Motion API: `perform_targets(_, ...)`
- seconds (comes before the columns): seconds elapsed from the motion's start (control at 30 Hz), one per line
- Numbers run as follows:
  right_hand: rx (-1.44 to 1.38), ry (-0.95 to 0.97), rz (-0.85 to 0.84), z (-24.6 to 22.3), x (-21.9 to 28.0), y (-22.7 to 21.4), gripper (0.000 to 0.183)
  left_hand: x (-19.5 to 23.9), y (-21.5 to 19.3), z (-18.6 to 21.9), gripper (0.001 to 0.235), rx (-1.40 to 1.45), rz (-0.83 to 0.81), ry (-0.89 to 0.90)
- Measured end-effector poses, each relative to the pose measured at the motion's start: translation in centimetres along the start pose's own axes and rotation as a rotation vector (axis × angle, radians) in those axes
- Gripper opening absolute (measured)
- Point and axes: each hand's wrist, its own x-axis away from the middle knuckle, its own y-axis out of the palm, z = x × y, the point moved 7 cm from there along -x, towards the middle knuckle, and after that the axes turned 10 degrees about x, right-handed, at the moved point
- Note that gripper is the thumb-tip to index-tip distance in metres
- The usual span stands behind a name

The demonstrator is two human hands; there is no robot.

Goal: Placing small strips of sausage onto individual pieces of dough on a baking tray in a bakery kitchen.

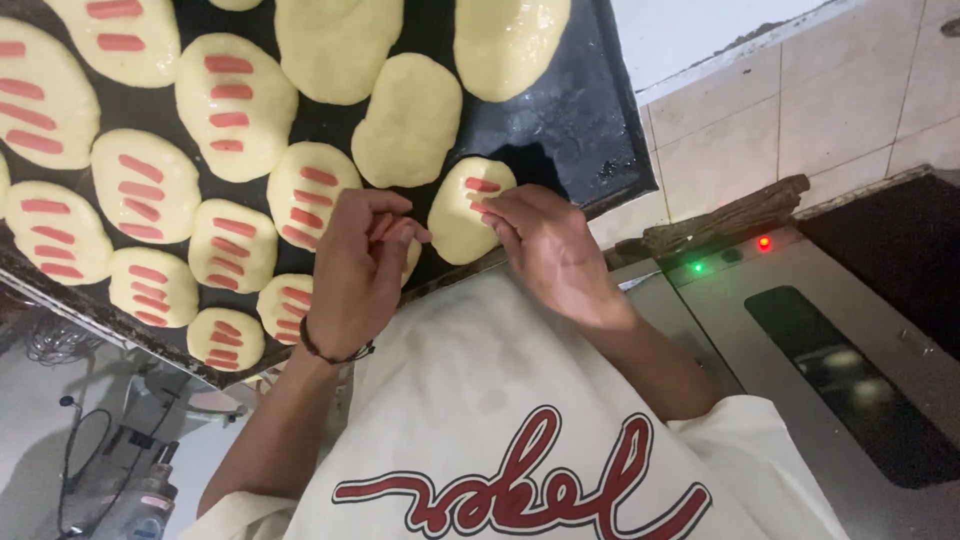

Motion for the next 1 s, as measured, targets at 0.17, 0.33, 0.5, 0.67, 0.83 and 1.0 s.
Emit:
perform_targets(0.17,0.098,-0.063,-0.038,-0.8,-0.7,0.6,0.01,-0.1,-0.1,-1.0,0.008,-0.118,0.053,-0.091)
perform_targets(0.33,0.111,0.028,-0.054,-0.7,-0.8,0.4,0.006,-0.6,-0.1,-0.5,0.013,-0.189,0.09,0.073)
perform_targets(0.5,-0.366,0.334,0.023,4.7,1.7,-0.1,0.018,-0.8,1.6,-1.1,0.008,-0.136,-0.041,0.104)
perform_targets(0.67,-0.676,0.402,-0.118,6.3,3.7,-0.1,0.03,-0.3,3.8,-2.8,0.009,-0.381,-0.109,0.242)
perform_targets(0.83,-0.773,0.387,-0.151,5.4,4.5,0.6,0.035,0.0,4.6,-5.0,0.003,-0.566,-0.166,0.277)
perform_targets(1.0,-0.831,0.421,-0.163,4.8,4.4,2.3,0.03,0.4,4.7,-3.5,0.007,-0.709,-0.149,0.379)
